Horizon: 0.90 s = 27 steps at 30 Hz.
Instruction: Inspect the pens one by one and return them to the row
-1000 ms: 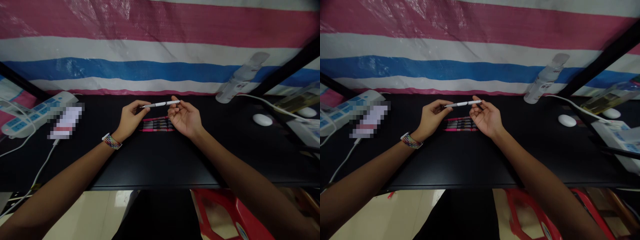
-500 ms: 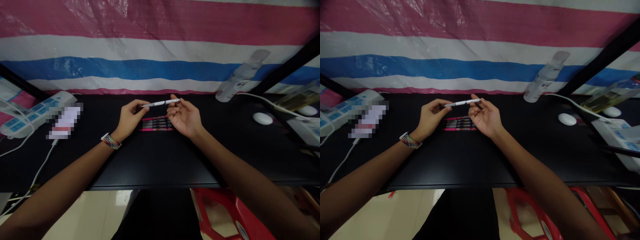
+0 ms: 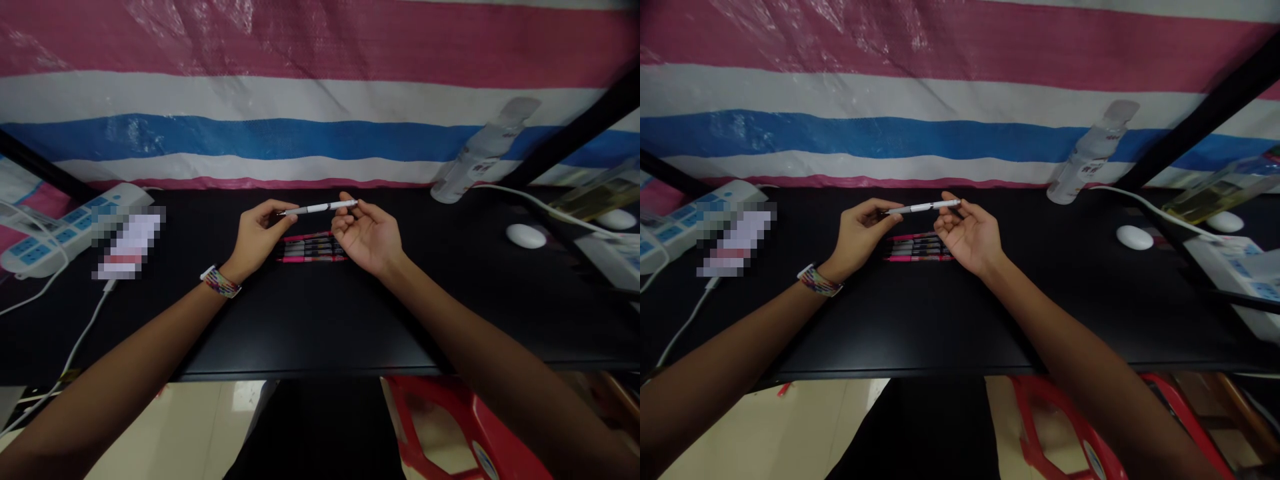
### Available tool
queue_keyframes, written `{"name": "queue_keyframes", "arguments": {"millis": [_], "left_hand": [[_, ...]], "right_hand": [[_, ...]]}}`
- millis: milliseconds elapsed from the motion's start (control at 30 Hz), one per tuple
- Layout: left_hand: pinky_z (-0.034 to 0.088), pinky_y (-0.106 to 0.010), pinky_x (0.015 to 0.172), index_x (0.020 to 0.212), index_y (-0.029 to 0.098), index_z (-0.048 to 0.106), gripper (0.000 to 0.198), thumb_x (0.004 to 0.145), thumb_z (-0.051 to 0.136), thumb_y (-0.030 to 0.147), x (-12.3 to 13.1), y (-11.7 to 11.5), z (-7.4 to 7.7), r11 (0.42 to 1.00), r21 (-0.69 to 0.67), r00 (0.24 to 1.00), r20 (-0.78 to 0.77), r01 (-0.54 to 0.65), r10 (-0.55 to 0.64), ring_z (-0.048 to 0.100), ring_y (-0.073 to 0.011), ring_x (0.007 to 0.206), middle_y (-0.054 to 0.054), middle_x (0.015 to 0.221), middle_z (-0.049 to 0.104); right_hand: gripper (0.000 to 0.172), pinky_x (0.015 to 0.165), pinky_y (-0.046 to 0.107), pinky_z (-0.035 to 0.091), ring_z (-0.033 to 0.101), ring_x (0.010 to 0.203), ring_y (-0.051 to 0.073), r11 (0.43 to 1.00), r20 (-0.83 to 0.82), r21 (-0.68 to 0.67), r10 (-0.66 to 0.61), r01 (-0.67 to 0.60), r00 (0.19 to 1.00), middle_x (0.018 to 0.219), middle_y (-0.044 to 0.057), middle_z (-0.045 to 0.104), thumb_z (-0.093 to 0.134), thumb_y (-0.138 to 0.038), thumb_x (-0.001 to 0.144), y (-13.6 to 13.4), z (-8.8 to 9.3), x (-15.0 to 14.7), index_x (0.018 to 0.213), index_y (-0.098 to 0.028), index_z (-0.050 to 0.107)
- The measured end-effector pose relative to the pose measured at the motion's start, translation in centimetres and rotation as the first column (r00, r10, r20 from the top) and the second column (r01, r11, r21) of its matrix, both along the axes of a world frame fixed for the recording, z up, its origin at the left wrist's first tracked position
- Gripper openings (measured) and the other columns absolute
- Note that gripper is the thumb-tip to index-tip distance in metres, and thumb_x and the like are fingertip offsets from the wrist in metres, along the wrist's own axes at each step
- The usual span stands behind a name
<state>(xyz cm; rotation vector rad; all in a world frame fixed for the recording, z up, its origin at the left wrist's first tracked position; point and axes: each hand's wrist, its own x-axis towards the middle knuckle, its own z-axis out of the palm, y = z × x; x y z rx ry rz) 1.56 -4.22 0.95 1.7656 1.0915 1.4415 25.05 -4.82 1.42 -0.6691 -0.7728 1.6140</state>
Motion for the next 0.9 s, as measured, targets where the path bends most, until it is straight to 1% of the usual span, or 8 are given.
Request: {"name": "queue_keyframes", "arguments": {"millis": [133,200,267,367,500,633,767,900], "left_hand": [[0.061,-0.037,0.090,0.106,0.021,0.086,0.027,0.090,0.088,0.042,-0.1,-0.1,0.2,1.000,-0.010,1.000,-0.014,-0.017,0.017,0.077,-0.0239,0.097,-0.007,0.106,0.086],[0.061,-0.037,0.090,0.106,0.021,0.086,0.027,0.090,0.088,0.043,-0.1,0.0,0.2,1.000,-0.012,1.000,-0.024,-0.020,0.020,0.077,-0.0239,0.097,-0.007,0.106,0.086],[0.060,-0.037,0.090,0.105,0.021,0.086,0.026,0.090,0.088,0.042,-0.3,0.1,0.2,1.000,-0.002,1.000,-0.015,-0.019,0.019,0.077,-0.0236,0.096,-0.007,0.105,0.085],[0.059,-0.036,0.091,0.105,0.021,0.085,0.023,0.089,0.088,0.037,-0.4,0.4,0.0,1.000,0.012,1.000,0.011,-0.010,0.009,0.077,-0.0231,0.097,-0.007,0.106,0.085],[0.060,-0.037,0.090,0.104,0.020,0.084,0.022,0.088,0.085,0.035,-0.6,0.6,-0.3,0.999,-0.032,0.998,-0.054,-0.016,0.015,0.076,-0.0229,0.094,-0.006,0.104,0.085],[0.058,-0.038,0.092,0.106,0.020,0.084,0.020,0.092,0.080,0.034,-0.7,0.4,-0.1,0.999,-0.016,0.980,-0.195,-0.036,0.032,0.076,-0.0240,0.097,-0.007,0.107,0.085],[0.054,-0.041,0.095,0.103,0.022,0.086,0.018,0.097,0.074,0.034,-0.9,0.3,0.0,0.999,0.029,0.933,-0.356,-0.045,0.052,0.073,-0.0254,0.098,-0.007,0.105,0.084],[0.051,-0.043,0.092,0.096,0.024,0.086,0.013,0.095,0.074,0.030,-1.1,0.5,-0.2,0.997,0.040,0.874,-0.480,-0.069,0.080,0.068,-0.0256,0.092,-0.005,0.095,0.082]], "right_hand": [[0.015,0.073,0.032,0.058,0.058,0.073,0.016,0.995,-0.125,-0.101,-0.017,0.004,0.992,0.083,0.003,0.065,0.069,-0.029,0.092,-0.3,0.6,-0.4,0.105,-0.023,0.074],[0.017,0.072,0.032,0.059,0.059,0.073,0.016,0.995,-0.092,-0.096,-0.022,0.013,0.996,0.084,0.003,0.067,0.070,-0.034,0.093,-0.4,0.8,-0.4,0.103,-0.023,0.076],[0.021,0.070,0.032,0.058,0.058,0.071,0.016,0.998,0.041,-0.040,-0.040,0.042,0.998,0.086,0.004,0.071,0.073,-0.040,0.092,-0.4,0.8,-0.3,0.101,-0.023,0.079],[0.015,0.067,0.032,0.056,0.057,0.067,0.014,0.987,0.302,0.121,-0.137,0.105,0.943,0.087,0.003,0.074,0.082,-0.034,0.086,-0.1,0.3,0.0,0.096,-0.023,0.084],[0.013,0.064,0.033,0.055,0.061,0.066,0.015,0.959,0.456,0.236,-0.250,0.154,0.854,0.086,0.003,0.076,0.081,-0.029,0.085,0.5,-0.9,0.2,0.095,-0.024,0.087],[0.016,0.067,0.035,0.055,0.065,0.069,0.018,0.912,0.602,0.376,-0.375,0.164,0.704,0.082,0.002,0.077,0.076,-0.027,0.090,1.1,-2.0,0.5,0.100,-0.026,0.089],[0.020,0.085,0.042,0.059,0.075,0.089,0.024,0.885,0.712,0.464,-0.405,0.048,0.574,0.104,0.005,0.084,0.070,-0.022,0.095,1.3,-2.3,0.8,0.104,-0.026,0.088],[0.023,0.094,0.046,0.057,0.073,0.099,0.028,0.853,0.831,0.510,-0.454,-0.115,0.321,0.107,0.006,0.083,0.068,-0.016,0.094,0.7,-2.0,0.8,0.105,-0.026,0.087]]}}
